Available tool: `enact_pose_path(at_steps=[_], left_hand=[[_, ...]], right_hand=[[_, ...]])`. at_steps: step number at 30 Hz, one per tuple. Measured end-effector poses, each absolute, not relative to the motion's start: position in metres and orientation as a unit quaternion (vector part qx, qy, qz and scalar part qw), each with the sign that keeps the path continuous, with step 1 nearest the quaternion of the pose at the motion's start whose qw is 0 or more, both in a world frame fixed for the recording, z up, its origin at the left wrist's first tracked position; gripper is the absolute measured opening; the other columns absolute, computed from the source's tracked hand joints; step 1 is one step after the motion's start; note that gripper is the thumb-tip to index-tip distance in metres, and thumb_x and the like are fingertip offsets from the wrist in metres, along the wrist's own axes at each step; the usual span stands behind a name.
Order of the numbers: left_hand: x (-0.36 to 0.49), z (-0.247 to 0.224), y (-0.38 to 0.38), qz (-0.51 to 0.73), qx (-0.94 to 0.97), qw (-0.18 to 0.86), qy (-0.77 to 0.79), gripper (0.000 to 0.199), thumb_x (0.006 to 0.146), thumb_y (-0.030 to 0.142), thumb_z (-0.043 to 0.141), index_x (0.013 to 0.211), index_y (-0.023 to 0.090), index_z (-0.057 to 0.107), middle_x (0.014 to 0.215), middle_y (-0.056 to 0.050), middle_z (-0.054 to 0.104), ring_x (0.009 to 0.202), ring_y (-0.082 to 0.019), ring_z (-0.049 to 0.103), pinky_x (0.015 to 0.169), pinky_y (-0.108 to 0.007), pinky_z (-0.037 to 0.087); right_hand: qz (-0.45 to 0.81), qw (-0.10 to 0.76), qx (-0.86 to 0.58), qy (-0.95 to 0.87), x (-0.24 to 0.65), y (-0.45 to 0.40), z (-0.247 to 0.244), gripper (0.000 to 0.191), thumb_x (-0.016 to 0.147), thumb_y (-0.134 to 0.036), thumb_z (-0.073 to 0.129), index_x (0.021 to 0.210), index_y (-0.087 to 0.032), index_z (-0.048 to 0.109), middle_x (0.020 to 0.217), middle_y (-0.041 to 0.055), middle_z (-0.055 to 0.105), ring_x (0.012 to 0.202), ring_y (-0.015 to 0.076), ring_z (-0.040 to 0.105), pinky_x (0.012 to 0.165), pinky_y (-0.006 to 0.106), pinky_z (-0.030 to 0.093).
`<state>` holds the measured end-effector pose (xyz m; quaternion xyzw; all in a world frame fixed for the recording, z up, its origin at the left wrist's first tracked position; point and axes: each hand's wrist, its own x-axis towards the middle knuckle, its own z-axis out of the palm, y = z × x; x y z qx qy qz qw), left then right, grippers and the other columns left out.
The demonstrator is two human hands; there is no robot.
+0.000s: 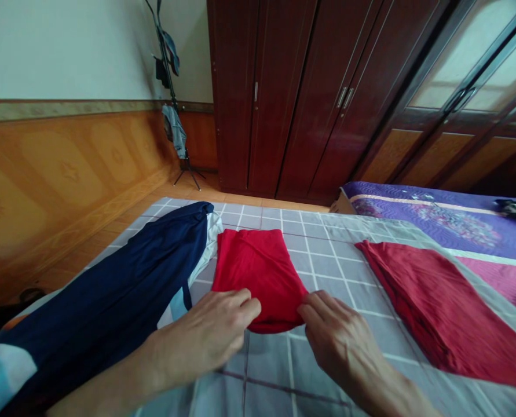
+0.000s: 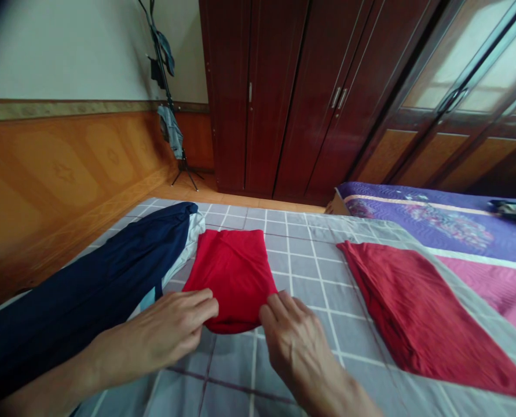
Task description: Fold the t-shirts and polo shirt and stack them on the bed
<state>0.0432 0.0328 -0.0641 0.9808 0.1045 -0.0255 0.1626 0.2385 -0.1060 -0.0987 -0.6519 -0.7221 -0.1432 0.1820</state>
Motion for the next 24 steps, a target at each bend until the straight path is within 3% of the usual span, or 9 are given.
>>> enact_pose_path(at_steps=[3, 6, 9, 12, 14, 17, 20, 24], left_hand=[[0.041, -0.048, 0.015, -0.012, 0.98, 0.191, 0.048, 0.024, 0.084, 0.007, 0.049, 0.102, 0.023, 0.052, 0.105, -0.002, 0.061, 0.092, -0.017, 0.059, 0.081, -0.027, 0.046], [0.044, -0.049, 0.0, -0.046, 0.979, 0.197, -0.022, 0.013, 0.087, 0.017, 0.056, 0.099, 0.022, 0.054, 0.099, -0.001, 0.063, 0.086, -0.017, 0.062, 0.078, -0.026, 0.048], [0.056, -0.065, -0.005, -0.022, 0.98, 0.195, -0.022, 0.004, 0.089, 0.018, 0.054, 0.091, 0.02, 0.057, 0.092, -0.002, 0.063, 0.083, -0.016, 0.061, 0.077, -0.026, 0.05], [0.068, -0.09, -0.004, 0.066, 0.981, 0.184, 0.015, 0.015, 0.091, 0.017, 0.05, 0.103, 0.018, 0.058, 0.111, -0.006, 0.062, 0.107, -0.02, 0.057, 0.095, -0.033, 0.046], [0.072, -0.109, -0.003, 0.103, 0.98, 0.168, 0.017, 0.04, 0.091, 0.032, 0.053, 0.128, 0.016, 0.048, 0.136, -0.012, 0.049, 0.13, -0.027, 0.039, 0.108, -0.043, 0.033], [0.071, -0.134, -0.003, 0.064, 0.983, 0.172, -0.026, 0.077, 0.086, 0.057, 0.05, 0.147, 0.019, 0.022, 0.151, -0.016, 0.026, 0.141, -0.032, 0.016, 0.113, -0.053, 0.022], [0.07, -0.148, -0.002, 0.022, 0.982, 0.186, -0.039, 0.077, 0.087, 0.058, 0.046, 0.149, 0.027, 0.013, 0.153, -0.016, 0.019, 0.142, -0.033, 0.012, 0.11, -0.057, 0.024], [0.07, -0.151, 0.0, 0.03, 0.984, 0.167, -0.057, 0.072, 0.088, 0.05, 0.051, 0.148, 0.034, 0.014, 0.153, -0.017, 0.014, 0.14, -0.037, 0.017, 0.105, -0.061, 0.027]], right_hand=[[-0.127, 0.172, -0.648, -0.731, 0.255, -0.134, -0.075, 0.028, 0.084, -0.003, 0.036, 0.078, -0.022, 0.056, 0.078, 0.0039, 0.061, 0.066, 0.0152, 0.054, 0.055, 0.027, 0.042], [-0.096, 0.138, -0.621, -0.766, 0.266, -0.166, -0.075, 0.019, 0.087, -0.016, 0.045, 0.096, -0.025, 0.059, 0.09, 0.0033, 0.067, 0.076, 0.0157, 0.062, 0.061, 0.026, 0.051], [-0.096, 0.138, -0.613, -0.772, 0.27, -0.177, -0.085, 0.032, 0.087, -0.027, 0.053, 0.119, -0.025, 0.054, 0.106, 0.0052, 0.067, 0.092, 0.0188, 0.064, 0.071, 0.027, 0.055], [-0.079, 0.148, -0.638, -0.752, 0.27, -0.159, -0.091, 0.034, 0.088, -0.019, 0.047, 0.122, -0.023, 0.055, 0.113, 0.0083, 0.065, 0.1, 0.0194, 0.063, 0.078, 0.03, 0.056], [-0.054, 0.154, -0.64, -0.751, 0.269, -0.138, -0.095, 0.037, 0.088, -0.013, 0.043, 0.122, -0.021, 0.057, 0.121, 0.0106, 0.061, 0.111, 0.0207, 0.058, 0.088, 0.034, 0.053], [-0.012, 0.138, -0.64, -0.756, 0.269, -0.104, -0.108, 0.04, 0.09, -0.016, 0.041, 0.128, -0.016, 0.053, 0.137, 0.0131, 0.049, 0.129, 0.0235, 0.042, 0.103, 0.044, 0.042], [0.027, 0.098, -0.65, -0.753, 0.274, -0.072, -0.128, 0.046, 0.094, -0.027, 0.041, 0.138, -0.013, 0.044, 0.146, 0.0142, 0.037, 0.136, 0.0261, 0.03, 0.109, 0.048, 0.032], [0.036, 0.079, -0.656, -0.749, 0.29, -0.029, -0.147, 0.055, 0.095, -0.041, 0.041, 0.143, -0.015, 0.035, 0.15, 0.0132, 0.03, 0.139, 0.0278, 0.022, 0.112, 0.051, 0.023]])
